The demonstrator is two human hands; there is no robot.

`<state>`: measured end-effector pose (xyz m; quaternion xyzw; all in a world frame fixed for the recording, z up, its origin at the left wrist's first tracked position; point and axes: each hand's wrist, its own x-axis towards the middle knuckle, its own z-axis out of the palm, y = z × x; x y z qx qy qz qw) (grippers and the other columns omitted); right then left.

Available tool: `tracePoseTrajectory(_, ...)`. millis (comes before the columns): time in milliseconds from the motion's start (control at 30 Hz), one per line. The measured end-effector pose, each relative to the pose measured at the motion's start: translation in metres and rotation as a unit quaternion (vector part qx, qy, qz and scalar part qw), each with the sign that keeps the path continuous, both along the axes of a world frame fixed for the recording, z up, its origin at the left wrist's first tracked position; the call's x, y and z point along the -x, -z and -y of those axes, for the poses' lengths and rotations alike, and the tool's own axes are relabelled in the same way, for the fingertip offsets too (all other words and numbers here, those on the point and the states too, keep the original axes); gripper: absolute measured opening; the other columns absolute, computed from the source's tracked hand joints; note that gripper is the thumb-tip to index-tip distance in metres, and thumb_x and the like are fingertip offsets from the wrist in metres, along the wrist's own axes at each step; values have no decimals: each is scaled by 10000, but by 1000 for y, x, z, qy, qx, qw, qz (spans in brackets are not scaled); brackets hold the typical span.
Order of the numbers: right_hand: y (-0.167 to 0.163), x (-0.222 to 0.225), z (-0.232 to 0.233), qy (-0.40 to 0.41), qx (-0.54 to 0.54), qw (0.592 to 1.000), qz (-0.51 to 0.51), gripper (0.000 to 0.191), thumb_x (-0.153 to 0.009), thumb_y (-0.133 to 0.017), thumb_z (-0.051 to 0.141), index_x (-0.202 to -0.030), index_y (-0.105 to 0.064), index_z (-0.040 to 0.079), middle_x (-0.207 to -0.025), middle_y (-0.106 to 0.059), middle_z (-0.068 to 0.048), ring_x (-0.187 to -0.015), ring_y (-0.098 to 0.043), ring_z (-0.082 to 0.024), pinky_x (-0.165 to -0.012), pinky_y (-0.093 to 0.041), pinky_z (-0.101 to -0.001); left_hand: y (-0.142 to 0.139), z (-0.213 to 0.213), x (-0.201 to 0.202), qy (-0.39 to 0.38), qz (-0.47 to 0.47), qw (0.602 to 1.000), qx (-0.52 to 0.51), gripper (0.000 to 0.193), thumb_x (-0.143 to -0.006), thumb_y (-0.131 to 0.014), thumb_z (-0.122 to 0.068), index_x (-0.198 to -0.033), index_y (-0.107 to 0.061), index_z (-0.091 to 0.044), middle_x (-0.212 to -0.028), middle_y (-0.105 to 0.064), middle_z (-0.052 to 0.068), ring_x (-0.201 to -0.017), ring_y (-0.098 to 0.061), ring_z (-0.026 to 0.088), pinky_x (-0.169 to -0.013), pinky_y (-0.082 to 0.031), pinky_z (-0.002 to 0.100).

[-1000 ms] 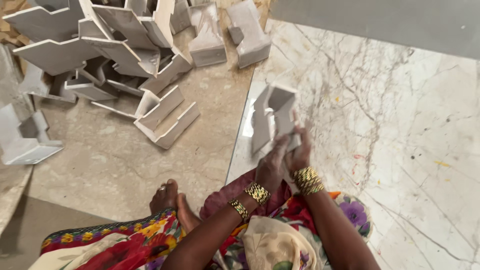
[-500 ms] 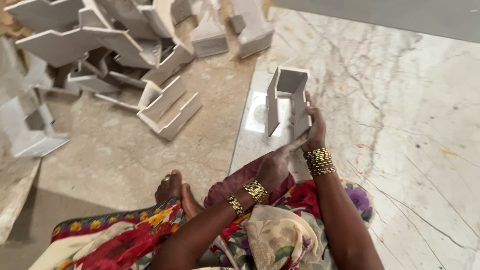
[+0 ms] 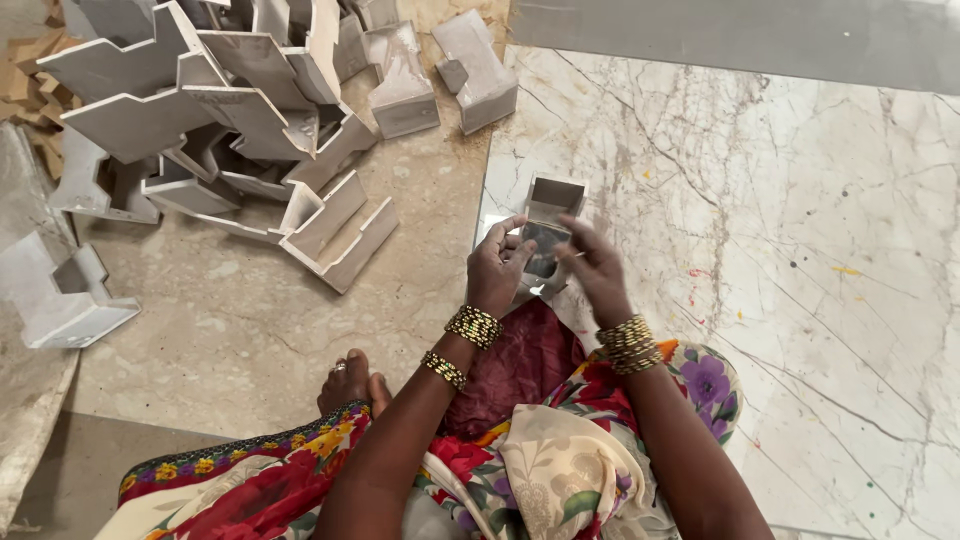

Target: The person sits on the floor and sands white plaster trim pieces one at a time using a small abrasive pad, rubbing the edges and surfaces of each piece, then places the finished piece onto a growing pile of completed moldings beside them.

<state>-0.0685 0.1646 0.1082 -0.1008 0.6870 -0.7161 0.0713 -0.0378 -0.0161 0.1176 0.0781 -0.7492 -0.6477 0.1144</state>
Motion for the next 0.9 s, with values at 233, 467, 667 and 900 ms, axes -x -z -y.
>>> tracePoseTrajectory(233,29,-20,16,-20,-265,963,-45,151,-947,-678,154,-990,-588,41,-769,-713,-110,-639,-701,-200,-578,-594,-369,38,2,26,-78,86,993,36,493,-1005,-628,-396,-1328,-615,-24,-1212,-721,163,-1060,-705,230,-879,-585,345)
tracePoseTrajectory(467,46,-21,19,-73,-509,852,-97,427,-910,-710,282,-1237,-479,136,-774,-707,-152,-551,-681,-296,-537,-552,-465,57,-2,24,35,214,974,-62,899,-819,-757,-424,-1475,-361,46,-1253,-665,213,-1083,-698,284,-886,-584,355)
tracePoseTrajectory(667,52,-6,19,91,-365,906,-193,318,-1012,-590,152,-1300,-469,92,-902,-739,-195,-723,-687,-292,-619,-566,-450,69,-7,18,75,177,973,-128,684,-858,-738,-294,-1357,-466,86,-1200,-714,204,-1026,-720,257,-902,-588,362)
tracePoseTrajectory(900,55,-22,42,-99,-371,913,-135,388,-986,-557,153,-1373,-552,165,-1240,-693,-166,-742,-726,-362,-626,-605,-452,81,6,-11,-2,211,873,-439,462,-899,-633,-396,-1151,-578,-13,-976,-684,131,-868,-702,269,-806,-620,414)
